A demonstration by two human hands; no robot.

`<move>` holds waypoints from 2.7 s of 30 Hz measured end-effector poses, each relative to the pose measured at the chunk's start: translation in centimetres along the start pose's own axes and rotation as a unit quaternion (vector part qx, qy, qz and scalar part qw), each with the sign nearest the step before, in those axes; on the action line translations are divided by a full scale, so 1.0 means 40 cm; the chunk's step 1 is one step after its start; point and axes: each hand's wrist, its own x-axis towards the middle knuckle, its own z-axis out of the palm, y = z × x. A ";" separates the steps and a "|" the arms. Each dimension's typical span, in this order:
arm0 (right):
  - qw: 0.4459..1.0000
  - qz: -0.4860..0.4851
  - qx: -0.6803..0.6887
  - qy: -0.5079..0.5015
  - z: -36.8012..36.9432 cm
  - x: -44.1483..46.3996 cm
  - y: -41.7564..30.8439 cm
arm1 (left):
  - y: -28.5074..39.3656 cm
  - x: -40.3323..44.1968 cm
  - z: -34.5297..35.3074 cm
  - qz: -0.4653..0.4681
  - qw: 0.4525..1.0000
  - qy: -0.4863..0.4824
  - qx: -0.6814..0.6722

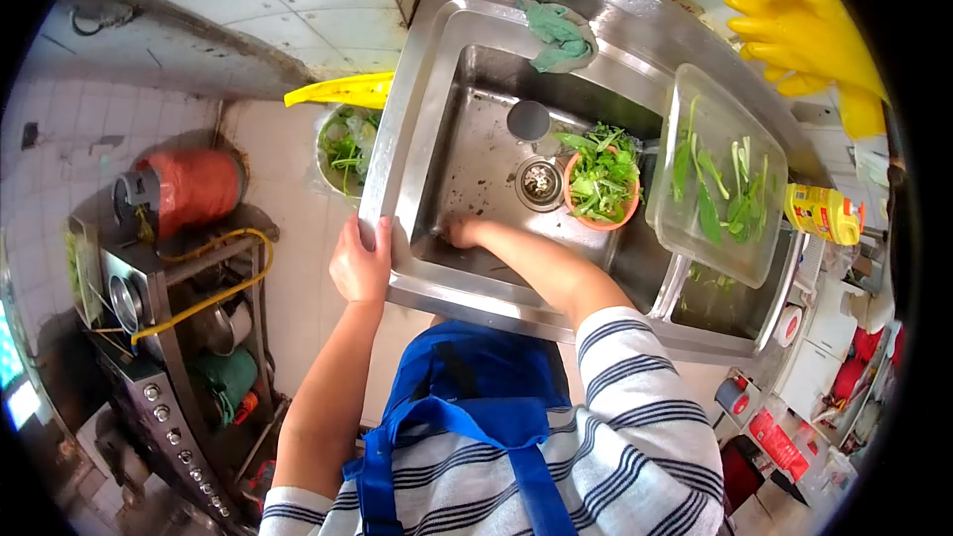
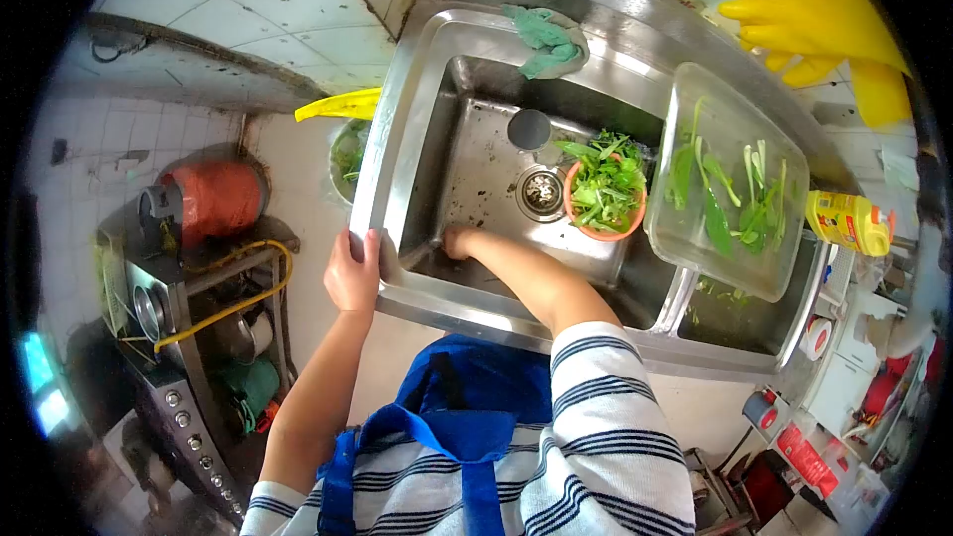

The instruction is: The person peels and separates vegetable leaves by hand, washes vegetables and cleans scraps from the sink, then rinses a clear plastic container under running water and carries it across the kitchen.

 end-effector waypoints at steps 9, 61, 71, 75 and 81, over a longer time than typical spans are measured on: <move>0.914 0.119 0.327 -0.207 -0.133 -0.269 0.050 | 0.002 -0.001 -0.004 -0.025 0.999 -0.043 0.009; 0.785 0.006 0.399 0.474 -0.301 -0.480 0.017 | 0.004 0.000 -0.012 -0.015 1.000 -0.017 0.002; 0.778 -0.016 0.417 0.469 -0.381 -0.496 -0.014 | 0.007 0.005 -0.018 -0.032 0.999 -0.040 0.002; 0.789 -0.019 0.424 0.444 -0.404 -0.483 -0.008 | -0.004 0.001 -0.004 -0.001 0.999 0.020 -0.030; 0.829 -0.053 0.401 0.387 -0.518 -0.441 -0.148 | -0.005 0.004 -0.009 -0.006 0.999 0.012 -0.051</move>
